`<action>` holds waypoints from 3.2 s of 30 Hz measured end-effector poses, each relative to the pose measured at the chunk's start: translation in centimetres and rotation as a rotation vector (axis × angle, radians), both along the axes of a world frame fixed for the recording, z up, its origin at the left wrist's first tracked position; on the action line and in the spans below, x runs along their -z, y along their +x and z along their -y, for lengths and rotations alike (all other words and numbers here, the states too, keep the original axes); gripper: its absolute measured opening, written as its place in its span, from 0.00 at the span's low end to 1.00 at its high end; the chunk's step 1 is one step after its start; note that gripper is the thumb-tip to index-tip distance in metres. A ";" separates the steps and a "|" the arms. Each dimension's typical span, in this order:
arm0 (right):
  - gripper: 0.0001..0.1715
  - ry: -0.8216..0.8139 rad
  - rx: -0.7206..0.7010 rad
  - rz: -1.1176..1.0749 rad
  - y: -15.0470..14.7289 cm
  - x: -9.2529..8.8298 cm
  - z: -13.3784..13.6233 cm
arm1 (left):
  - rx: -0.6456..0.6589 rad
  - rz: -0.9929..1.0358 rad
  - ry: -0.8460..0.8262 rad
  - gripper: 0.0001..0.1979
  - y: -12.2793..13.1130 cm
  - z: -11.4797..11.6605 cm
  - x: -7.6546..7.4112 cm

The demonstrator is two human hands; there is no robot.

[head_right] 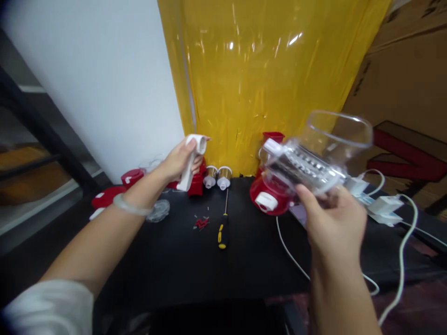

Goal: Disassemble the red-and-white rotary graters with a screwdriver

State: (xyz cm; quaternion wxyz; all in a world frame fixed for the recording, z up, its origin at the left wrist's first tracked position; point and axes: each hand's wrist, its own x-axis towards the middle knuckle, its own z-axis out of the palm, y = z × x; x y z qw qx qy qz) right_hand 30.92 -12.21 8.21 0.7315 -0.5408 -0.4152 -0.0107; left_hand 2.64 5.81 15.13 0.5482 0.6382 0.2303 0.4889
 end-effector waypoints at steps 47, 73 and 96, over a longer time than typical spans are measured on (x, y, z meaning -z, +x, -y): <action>0.12 -0.762 -0.466 0.459 0.4 -6.7 -23.7 | -0.460 0.213 0.012 0.42 -5.2 1.0 8.8; 0.28 -0.964 -0.181 0.572 -4.2 5.4 -27.3 | -0.458 0.254 -0.081 0.43 -5.5 1.5 10.0; 0.50 0.025 -0.399 0.503 -5.6 -9.6 -13.8 | -0.213 -0.041 0.216 0.41 3.5 3.1 6.8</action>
